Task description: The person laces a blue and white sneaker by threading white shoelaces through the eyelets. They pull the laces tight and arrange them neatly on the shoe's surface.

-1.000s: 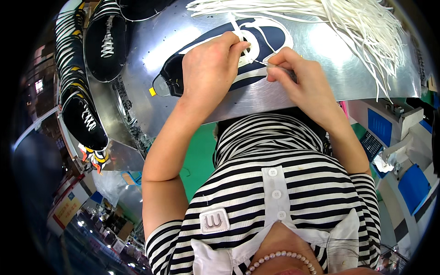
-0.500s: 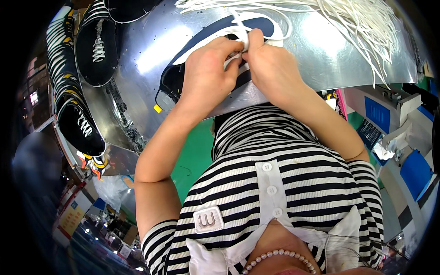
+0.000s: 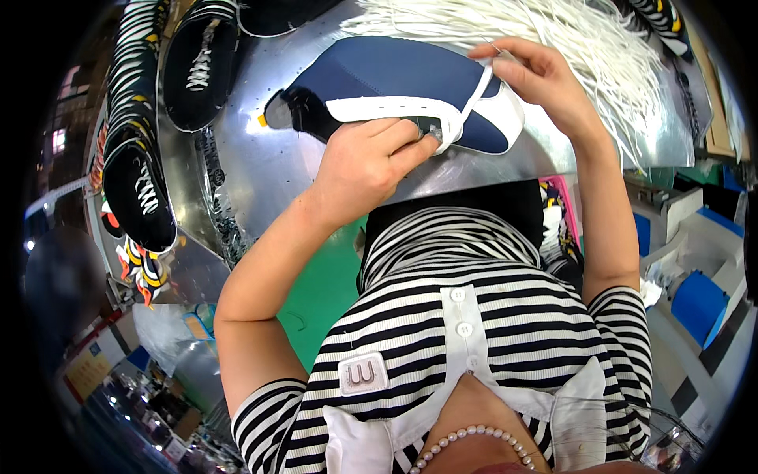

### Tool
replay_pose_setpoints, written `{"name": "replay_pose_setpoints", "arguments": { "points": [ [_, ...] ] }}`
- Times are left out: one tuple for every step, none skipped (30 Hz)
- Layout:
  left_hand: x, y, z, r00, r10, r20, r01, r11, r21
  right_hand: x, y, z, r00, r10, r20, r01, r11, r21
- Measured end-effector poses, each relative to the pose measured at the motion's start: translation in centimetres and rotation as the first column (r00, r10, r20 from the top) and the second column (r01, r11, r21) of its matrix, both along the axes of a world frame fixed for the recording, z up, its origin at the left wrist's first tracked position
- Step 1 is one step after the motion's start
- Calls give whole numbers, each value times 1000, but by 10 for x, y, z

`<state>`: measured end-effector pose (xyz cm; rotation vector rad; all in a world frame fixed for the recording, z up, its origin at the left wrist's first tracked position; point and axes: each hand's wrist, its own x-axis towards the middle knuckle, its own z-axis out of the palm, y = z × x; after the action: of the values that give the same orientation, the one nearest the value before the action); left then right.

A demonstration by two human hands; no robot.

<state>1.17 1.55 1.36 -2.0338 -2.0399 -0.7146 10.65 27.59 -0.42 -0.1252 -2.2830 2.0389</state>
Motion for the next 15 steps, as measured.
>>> {"name": "replay_pose_setpoints", "arguments": {
  "points": [
    [-4,-3,0,1000,19,7,-19,1000,11,2,0,-1,993,-105,-56,110,990,91],
    [-10,-6,1,997,70,19,-70,997,12,10,5,1,971,-204,-123,224,959,172],
    [-15,-10,-1,992,120,35,-121,993,11,29,16,11,979,-199,44,184,956,227],
    [-19,-15,-1,983,177,49,-178,984,9,45,13,21,996,-69,52,59,982,179],
    [-25,-15,-1,978,193,74,-191,981,-29,64,10,30,997,50,58,-57,990,128],
    [-26,-12,-1,976,196,90,-195,981,-18,79,1,32,959,259,-114,-260,966,4],
    [-25,-7,-2,975,198,105,-198,980,-8,76,-2,28,994,80,-77,-76,996,51],
    [-25,-2,-2,973,199,121,-201,980,2,69,-5,23,993,-104,-48,109,989,103],
    [-23,2,-3,975,176,135,-177,984,-8,63,-8,22,954,-299,-20,298,939,170],
    [-21,8,-4,977,177,116,-176,984,-12,42,-7,16,944,-331,-2,329,939,96],
    [-19,13,-3,978,188,93,-188,982,-16,21,-6,10,932,-361,15,361,932,21],
    [-19,16,-4,977,200,68,-199,980,-25,4,-16,-3,929,-352,111,324,922,211],
    [-23,13,-3,944,307,121,-295,949,-112,-6,-18,-18,922,-358,147,327,924,199],
    [-28,9,0,884,372,284,-327,925,-196,-12,-19,-26,914,-363,184,330,925,187],
    [-45,1,-1,711,431,556,-228,889,-398,-17,-20,-26,922,-360,141,339,928,154]
  ]
}}
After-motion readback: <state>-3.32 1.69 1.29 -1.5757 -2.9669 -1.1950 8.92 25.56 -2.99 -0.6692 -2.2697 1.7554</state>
